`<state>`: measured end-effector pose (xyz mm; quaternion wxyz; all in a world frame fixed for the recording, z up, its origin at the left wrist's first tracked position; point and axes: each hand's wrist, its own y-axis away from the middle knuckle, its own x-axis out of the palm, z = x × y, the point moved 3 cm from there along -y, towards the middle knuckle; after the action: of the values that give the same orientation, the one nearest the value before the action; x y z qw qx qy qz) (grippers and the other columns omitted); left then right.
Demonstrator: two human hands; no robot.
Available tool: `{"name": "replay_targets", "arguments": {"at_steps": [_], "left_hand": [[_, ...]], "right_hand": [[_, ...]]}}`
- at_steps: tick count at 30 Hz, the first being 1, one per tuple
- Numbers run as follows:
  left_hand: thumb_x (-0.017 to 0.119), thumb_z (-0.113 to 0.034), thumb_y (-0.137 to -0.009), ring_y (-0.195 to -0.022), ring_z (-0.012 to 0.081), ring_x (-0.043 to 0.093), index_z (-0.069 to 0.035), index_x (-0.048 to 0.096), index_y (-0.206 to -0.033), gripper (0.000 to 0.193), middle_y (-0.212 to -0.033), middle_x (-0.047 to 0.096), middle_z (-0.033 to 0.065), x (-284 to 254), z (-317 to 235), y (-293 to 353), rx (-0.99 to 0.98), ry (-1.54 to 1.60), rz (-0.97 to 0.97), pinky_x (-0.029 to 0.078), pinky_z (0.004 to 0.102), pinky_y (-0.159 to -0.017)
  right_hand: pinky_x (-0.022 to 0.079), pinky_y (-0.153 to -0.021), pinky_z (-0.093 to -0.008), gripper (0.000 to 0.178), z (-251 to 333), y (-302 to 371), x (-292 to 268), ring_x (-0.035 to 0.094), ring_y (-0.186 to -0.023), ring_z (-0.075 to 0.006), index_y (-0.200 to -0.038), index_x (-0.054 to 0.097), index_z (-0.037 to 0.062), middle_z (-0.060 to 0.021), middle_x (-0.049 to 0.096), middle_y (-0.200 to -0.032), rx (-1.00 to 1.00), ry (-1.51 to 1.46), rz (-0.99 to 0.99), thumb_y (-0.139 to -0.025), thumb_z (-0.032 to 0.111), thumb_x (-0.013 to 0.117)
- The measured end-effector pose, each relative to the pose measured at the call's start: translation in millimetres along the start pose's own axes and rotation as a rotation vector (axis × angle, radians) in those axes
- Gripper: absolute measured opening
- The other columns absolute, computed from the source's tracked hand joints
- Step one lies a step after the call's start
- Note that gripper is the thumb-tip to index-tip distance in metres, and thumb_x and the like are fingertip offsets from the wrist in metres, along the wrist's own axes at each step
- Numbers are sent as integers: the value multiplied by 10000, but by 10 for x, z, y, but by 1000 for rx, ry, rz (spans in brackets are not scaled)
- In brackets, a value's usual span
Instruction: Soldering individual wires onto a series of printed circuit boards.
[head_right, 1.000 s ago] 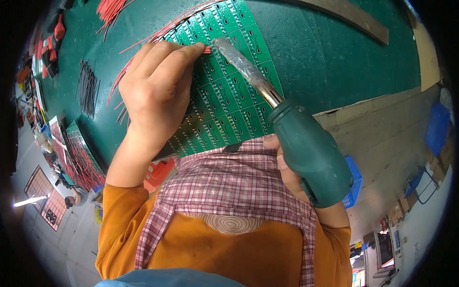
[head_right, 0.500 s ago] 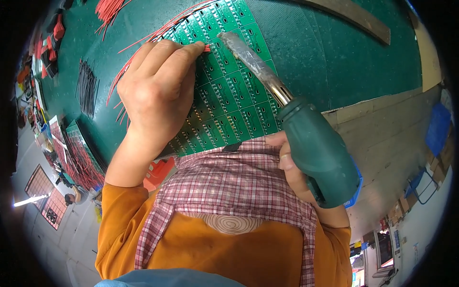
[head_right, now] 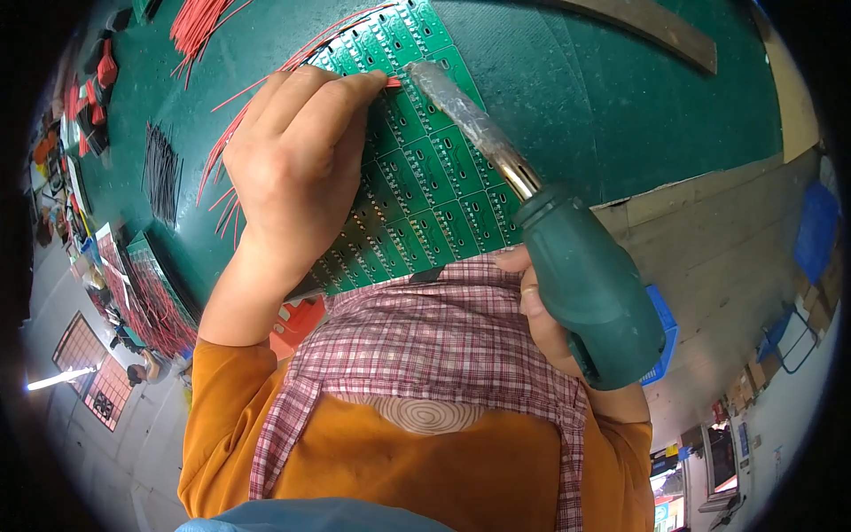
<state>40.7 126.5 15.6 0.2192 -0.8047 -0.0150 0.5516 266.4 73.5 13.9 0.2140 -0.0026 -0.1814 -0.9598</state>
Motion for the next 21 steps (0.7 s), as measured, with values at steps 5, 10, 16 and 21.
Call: {"name": "replay_targets", "arguments": {"at_steps": [5, 10, 16, 21], "left_hand": [[622, -23, -612, -611, 196, 532, -74, 638, -782, 179, -674, 536, 32, 45, 38, 43, 57, -43, -68, 433, 296, -504], [580, -98, -585, -621, 182, 524, -95, 615, -747, 166, -681, 511, 14, 20, 20, 60, 82, -112, -91, 426, 291, -475], [646, 48, -630, -590, 204, 536, -66, 656, -786, 193, -659, 551, 42, -62, -6, 40, 24, -82, 13, 434, 303, -514], [579, -93, -581, -617, 191, 519, -98, 595, -728, 148, -675, 497, 19, -30, 26, 74, 66, -137, -59, 429, 303, -482]], "right_hand": [[338, -571, -181, 224, -33, 1, 20, 361, -597, -24, -1046, 564, -35, 40, 460, -709, -12, 37, 66, -848, 68, 540], [455, -640, -287, 233, -21, -1, 35, 482, -596, -107, -1039, 425, 42, -154, 590, -909, 34, 149, 140, -873, 186, 504], [469, -746, -301, 142, 35, 10, 67, 530, -763, -130, -926, 560, -22, -73, 582, -858, -41, 38, 14, -846, 92, 533], [468, -767, -310, 147, 40, 37, 78, 534, -778, -132, -911, 568, -24, -66, 577, -842, -5, -13, -17, -836, 98, 535]]}}
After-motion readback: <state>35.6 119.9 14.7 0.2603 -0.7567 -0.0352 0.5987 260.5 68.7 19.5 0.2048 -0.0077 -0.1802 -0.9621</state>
